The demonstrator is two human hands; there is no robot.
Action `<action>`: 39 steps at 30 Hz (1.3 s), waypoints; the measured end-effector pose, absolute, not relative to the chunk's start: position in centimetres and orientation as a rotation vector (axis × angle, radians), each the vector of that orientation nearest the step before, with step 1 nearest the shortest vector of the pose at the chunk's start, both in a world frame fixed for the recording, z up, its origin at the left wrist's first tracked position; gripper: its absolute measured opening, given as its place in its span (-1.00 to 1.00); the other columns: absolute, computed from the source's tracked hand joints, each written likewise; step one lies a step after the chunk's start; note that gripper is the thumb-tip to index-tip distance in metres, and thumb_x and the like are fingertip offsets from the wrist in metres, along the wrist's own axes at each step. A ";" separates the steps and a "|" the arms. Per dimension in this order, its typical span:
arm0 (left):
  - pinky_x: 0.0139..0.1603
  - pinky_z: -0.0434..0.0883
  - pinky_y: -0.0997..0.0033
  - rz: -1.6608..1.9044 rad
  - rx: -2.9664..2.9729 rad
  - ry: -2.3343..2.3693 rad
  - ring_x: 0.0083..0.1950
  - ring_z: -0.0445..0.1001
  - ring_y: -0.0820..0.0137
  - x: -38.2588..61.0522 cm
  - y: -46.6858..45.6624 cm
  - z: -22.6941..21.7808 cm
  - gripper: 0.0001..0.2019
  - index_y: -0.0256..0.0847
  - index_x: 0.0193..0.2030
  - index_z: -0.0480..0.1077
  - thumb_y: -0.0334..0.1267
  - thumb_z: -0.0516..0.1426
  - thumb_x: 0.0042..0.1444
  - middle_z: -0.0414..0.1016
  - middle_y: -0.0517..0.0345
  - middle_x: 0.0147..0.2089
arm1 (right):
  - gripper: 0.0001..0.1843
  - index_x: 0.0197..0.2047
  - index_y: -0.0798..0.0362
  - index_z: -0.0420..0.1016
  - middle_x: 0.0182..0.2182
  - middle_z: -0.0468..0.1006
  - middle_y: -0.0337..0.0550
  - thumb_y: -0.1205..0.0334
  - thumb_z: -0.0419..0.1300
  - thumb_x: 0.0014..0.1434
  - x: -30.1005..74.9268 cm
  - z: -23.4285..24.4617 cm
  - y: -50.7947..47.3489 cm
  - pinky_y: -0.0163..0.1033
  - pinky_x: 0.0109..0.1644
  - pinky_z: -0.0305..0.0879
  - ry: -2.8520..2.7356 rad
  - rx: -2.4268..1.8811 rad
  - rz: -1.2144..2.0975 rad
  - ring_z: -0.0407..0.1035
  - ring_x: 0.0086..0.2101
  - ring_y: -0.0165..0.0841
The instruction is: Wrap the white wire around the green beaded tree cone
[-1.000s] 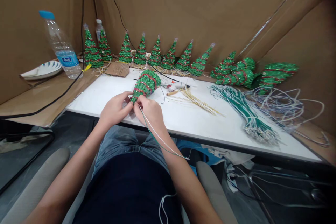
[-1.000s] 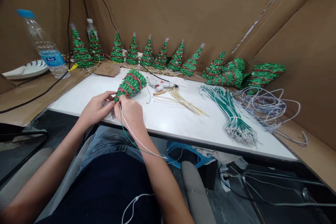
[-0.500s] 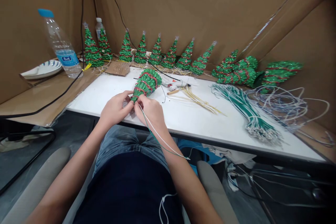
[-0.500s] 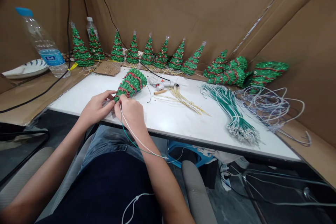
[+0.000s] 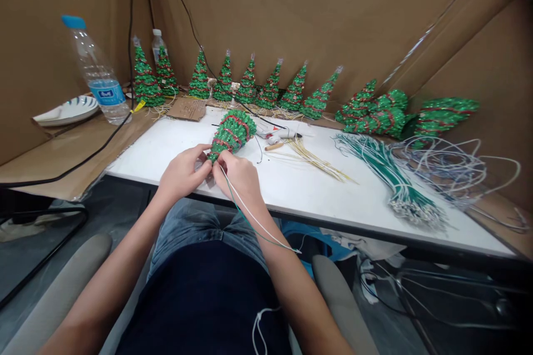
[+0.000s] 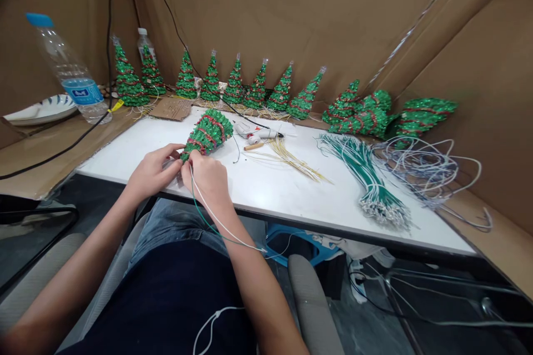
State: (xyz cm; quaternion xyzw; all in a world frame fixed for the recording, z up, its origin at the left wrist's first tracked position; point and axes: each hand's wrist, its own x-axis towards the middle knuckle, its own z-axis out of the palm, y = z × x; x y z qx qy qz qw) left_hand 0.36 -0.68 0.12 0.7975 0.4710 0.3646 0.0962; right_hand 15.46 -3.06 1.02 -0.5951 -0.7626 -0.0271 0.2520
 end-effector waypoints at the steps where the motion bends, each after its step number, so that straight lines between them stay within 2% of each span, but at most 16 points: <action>1: -0.01 0.39 0.25 1.083 2.363 1.395 -0.11 0.51 0.26 0.4 -0.7 0.1 -0.59 -0.20 0.11 0.35 -0.19 -0.01 0.15 0.56 0.06 -0.16 | -0.74 -0.21 -0.01 0.46 -0.39 0.59 -0.17 0.13 -0.02 0.28 15.5 1.0 -3.0 -0.29 -0.36 0.07 -2.071 -1.617 -0.074 0.45 -0.40 -0.33; 39: -0.01 0.38 0.25 1.091 2.364 1.370 -0.10 0.51 0.24 0.4 -0.7 0.2 -0.58 -0.26 0.13 0.36 -0.22 0.00 0.15 0.54 0.03 -0.15 | -0.76 -0.19 0.04 0.41 -0.36 0.60 -0.13 0.20 -0.05 0.29 15.3 1.3 -3.7 -0.25 -0.41 -0.01 -2.108 -1.590 -0.153 0.46 -0.40 -0.31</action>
